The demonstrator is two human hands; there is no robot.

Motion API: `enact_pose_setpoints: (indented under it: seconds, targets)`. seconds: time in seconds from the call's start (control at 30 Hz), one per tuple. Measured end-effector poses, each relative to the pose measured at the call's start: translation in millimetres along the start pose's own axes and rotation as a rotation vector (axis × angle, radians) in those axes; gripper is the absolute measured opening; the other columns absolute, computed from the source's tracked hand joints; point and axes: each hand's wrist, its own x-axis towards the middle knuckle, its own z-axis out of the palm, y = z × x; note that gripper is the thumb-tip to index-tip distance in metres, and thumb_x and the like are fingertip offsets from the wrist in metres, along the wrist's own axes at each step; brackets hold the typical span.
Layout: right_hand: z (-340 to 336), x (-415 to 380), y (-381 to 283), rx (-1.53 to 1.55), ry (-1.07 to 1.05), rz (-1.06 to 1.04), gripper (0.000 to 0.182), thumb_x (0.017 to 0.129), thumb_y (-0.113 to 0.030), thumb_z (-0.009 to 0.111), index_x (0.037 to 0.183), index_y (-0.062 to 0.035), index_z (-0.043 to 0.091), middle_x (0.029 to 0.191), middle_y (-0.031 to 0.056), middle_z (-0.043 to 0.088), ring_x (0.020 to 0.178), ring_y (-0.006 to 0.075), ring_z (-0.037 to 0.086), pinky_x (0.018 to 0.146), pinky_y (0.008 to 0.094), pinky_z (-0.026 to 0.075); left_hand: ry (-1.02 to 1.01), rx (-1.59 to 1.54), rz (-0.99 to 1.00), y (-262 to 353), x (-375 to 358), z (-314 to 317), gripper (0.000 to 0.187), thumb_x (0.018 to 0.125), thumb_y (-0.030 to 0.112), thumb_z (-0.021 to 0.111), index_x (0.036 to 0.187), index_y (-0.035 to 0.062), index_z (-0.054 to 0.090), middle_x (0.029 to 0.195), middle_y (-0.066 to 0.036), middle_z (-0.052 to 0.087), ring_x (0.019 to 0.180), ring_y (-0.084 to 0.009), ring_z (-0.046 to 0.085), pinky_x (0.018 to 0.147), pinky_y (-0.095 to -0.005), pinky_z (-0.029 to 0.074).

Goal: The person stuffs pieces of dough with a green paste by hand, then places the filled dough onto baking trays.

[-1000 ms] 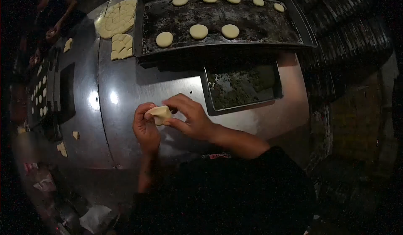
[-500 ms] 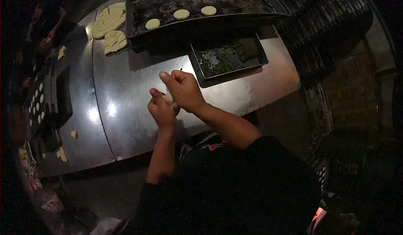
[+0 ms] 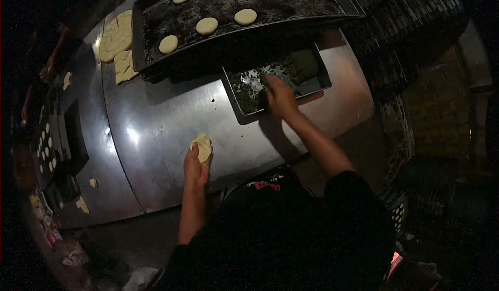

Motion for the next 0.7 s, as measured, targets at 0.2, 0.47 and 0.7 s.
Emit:
enact_pose_setpoints:
  seconds: [0.2,0.47,0.7]
  targets:
    - [49,99,139,-0.223,0.074,0.211,0.024,0.079,-0.007,0.06,0.101,0.0032,0.058,0.103,0.0212,0.059,0.094,0.0378,0.057,0.082,0.044,0.048,0.196,-0.083,-0.063,17,11,-9,0.038,0.098,0.024,0.045,0.121,-0.0061,0.046,0.116,-0.017,0.056,0.102,-0.026,0.059,0.086,-0.0349,0.053]
    - [33,95,103,-0.553,-0.211,-0.011,0.014,0.078,-0.002,0.057,0.087,0.0008,0.067,0.095,0.0184,0.062,0.091,0.0324,0.061,0.073,0.0405,0.054,0.203,-0.148,-0.041,40,22,27,0.044,0.097,0.028,0.045,0.123,-0.0073,0.044,0.12,-0.019,0.054,0.106,-0.0271,0.058,0.09,-0.0352,0.051]
    - [22,61,124,-0.011,-0.315,0.257,0.03,0.079,-0.006,0.059,0.108,0.0002,0.063,0.084,0.016,0.066,0.075,0.0275,0.063,0.071,0.0375,0.05,-0.107,-0.288,-0.018,52,4,36,0.055,0.099,0.042,0.032,0.126,-0.0043,0.043,0.124,-0.018,0.052,0.115,-0.0284,0.052,0.1,-0.0381,0.041]
